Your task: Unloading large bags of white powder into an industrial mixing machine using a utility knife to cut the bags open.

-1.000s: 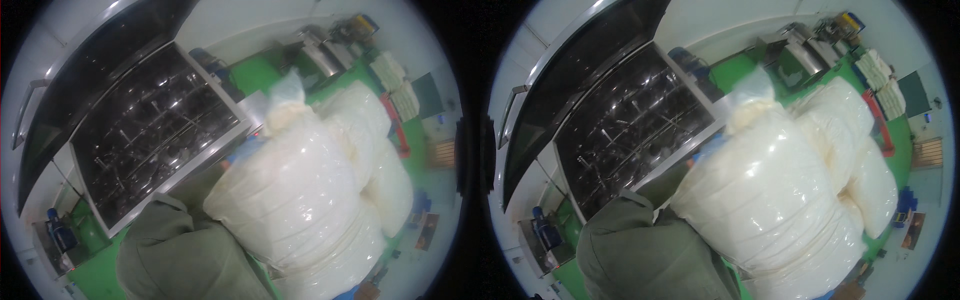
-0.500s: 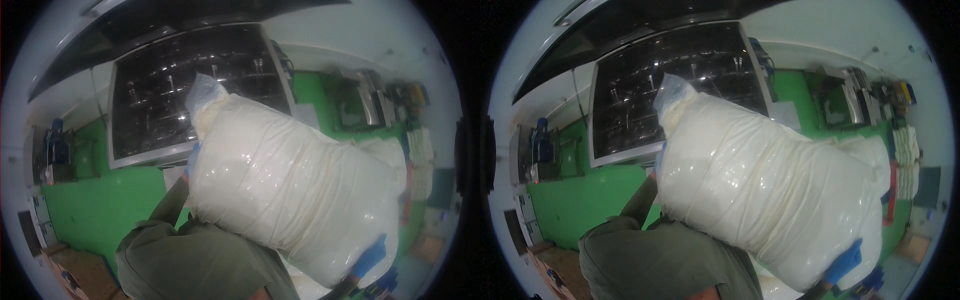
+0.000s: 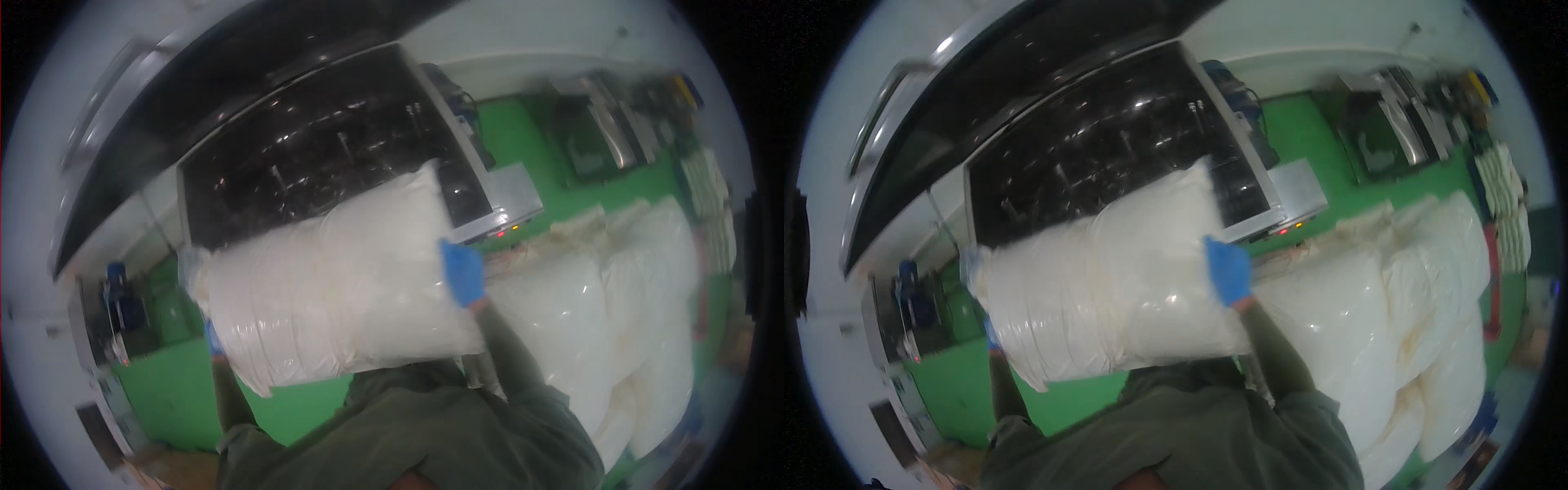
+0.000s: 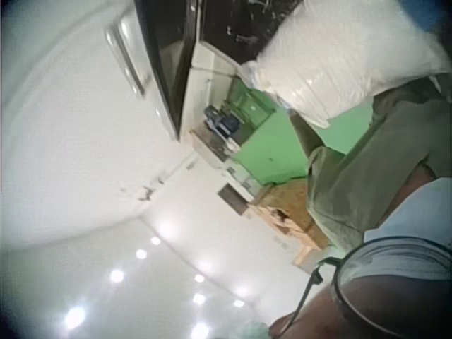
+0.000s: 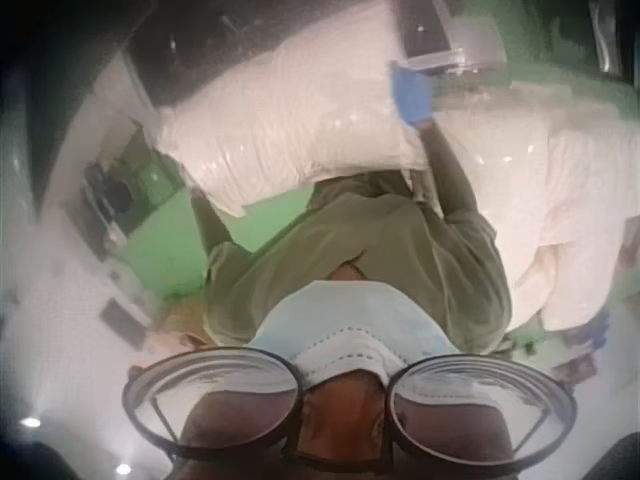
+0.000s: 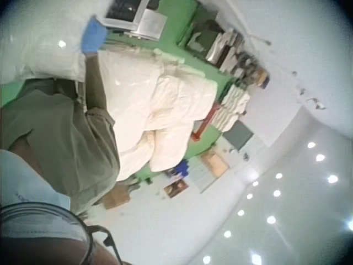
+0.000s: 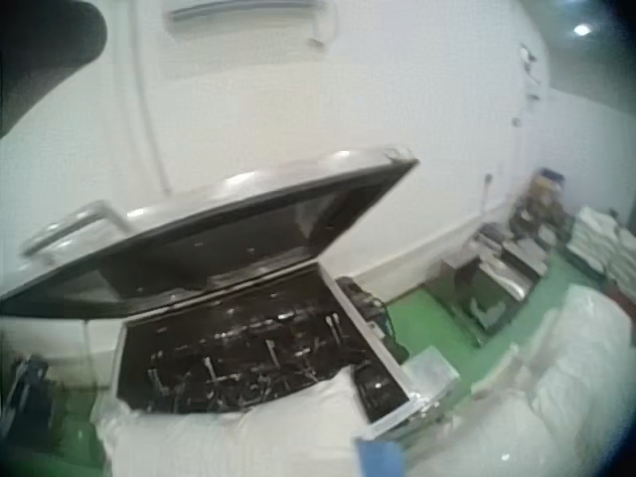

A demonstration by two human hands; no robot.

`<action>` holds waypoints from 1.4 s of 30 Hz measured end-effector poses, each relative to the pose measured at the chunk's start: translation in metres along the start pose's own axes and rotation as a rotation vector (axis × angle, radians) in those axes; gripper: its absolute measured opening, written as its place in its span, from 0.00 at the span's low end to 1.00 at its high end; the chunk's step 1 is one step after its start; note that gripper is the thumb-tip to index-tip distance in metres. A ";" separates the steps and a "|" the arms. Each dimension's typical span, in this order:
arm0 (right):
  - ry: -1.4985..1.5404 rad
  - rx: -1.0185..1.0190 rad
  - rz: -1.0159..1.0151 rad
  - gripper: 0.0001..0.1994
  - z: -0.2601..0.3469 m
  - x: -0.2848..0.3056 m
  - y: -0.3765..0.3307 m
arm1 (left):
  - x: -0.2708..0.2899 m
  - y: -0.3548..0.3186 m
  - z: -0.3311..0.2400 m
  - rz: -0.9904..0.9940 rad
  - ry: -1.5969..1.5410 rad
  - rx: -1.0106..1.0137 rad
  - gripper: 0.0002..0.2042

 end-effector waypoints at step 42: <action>0.174 -0.089 0.080 0.09 -0.073 -0.293 -0.327 | -0.426 0.128 -0.006 0.049 1.291 -0.233 0.27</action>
Point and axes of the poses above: each hand's wrist, its own y-axis towards the middle knuckle, its own x-axis out of the back of the hand, z = x × y, the point moved 2 cm from there along y, towards the middle knuckle
